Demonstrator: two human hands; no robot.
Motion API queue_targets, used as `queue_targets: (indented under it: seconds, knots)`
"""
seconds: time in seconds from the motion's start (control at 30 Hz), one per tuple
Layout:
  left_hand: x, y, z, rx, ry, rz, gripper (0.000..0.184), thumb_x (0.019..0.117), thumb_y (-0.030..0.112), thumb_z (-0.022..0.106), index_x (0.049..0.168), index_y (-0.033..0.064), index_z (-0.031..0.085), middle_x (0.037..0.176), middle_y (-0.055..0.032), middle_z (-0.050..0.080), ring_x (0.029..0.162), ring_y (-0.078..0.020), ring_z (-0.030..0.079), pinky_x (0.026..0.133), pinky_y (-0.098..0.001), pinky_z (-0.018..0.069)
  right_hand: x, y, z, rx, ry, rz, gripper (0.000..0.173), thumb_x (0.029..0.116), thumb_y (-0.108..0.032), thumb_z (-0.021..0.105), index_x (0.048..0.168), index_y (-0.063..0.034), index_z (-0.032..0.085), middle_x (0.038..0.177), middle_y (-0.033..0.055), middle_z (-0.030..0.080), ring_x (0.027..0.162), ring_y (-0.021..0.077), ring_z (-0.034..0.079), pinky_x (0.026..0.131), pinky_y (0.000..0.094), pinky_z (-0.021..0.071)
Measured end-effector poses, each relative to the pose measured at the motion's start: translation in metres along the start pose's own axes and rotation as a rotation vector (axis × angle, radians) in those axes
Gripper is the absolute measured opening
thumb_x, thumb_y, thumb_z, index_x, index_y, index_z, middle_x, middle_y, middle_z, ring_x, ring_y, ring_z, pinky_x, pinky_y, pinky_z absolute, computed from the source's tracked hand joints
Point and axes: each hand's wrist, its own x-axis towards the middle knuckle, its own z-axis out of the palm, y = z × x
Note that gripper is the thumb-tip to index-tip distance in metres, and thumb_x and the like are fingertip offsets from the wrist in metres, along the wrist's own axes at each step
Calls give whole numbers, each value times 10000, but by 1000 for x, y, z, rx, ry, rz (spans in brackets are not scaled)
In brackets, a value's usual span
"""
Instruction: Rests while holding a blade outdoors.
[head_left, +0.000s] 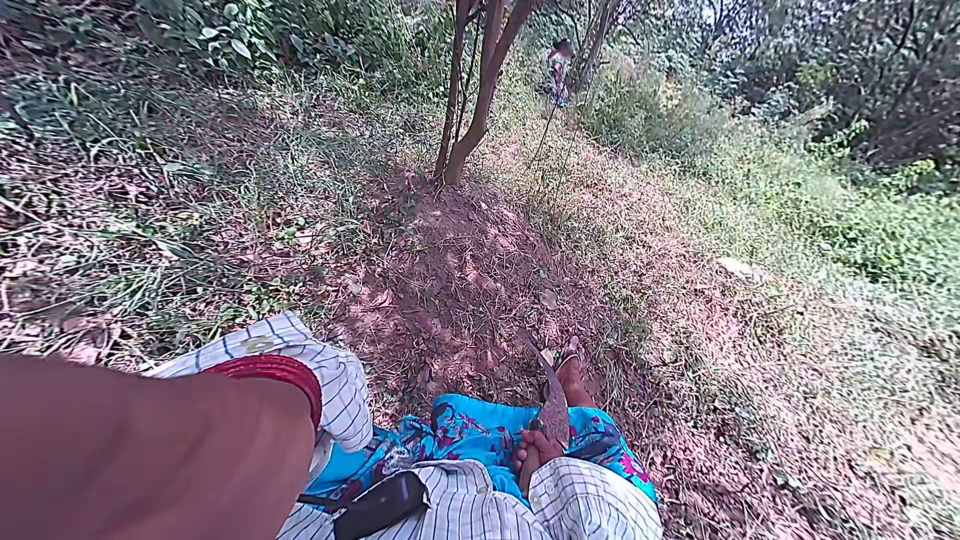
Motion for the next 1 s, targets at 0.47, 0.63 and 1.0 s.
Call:
queue_targets:
  seconds: [0.47,0.63,1.0]
  knots:
    - [-6,-16,-23,23,-25,73,271,1025,60,256,888,-24,475,725,-90,501,692,-143,535,561,-258,352,7,3,-3,18,-11,4,88,1043,20,427,1021,-64,417,523,14,464,372,111,485,364,264,462]
    - [0,7,6,196,-8,55,314,1009,38,243,827,-45,485,695,-89,505,673,-130,540,554,-254,348,4,4,-2,32,2,0,92,1036,22,443,1028,-67,422,546,16,457,389,114,478,378,268,455]
    - [-2,-10,-14,29,11,80,327,1008,27,248,787,-28,482,667,-83,489,630,-122,527,528,-247,337,29,1,-14,32,-23,49,45,1051,-17,447,1065,-52,421,590,32,494,416,114,517,387,267,484]
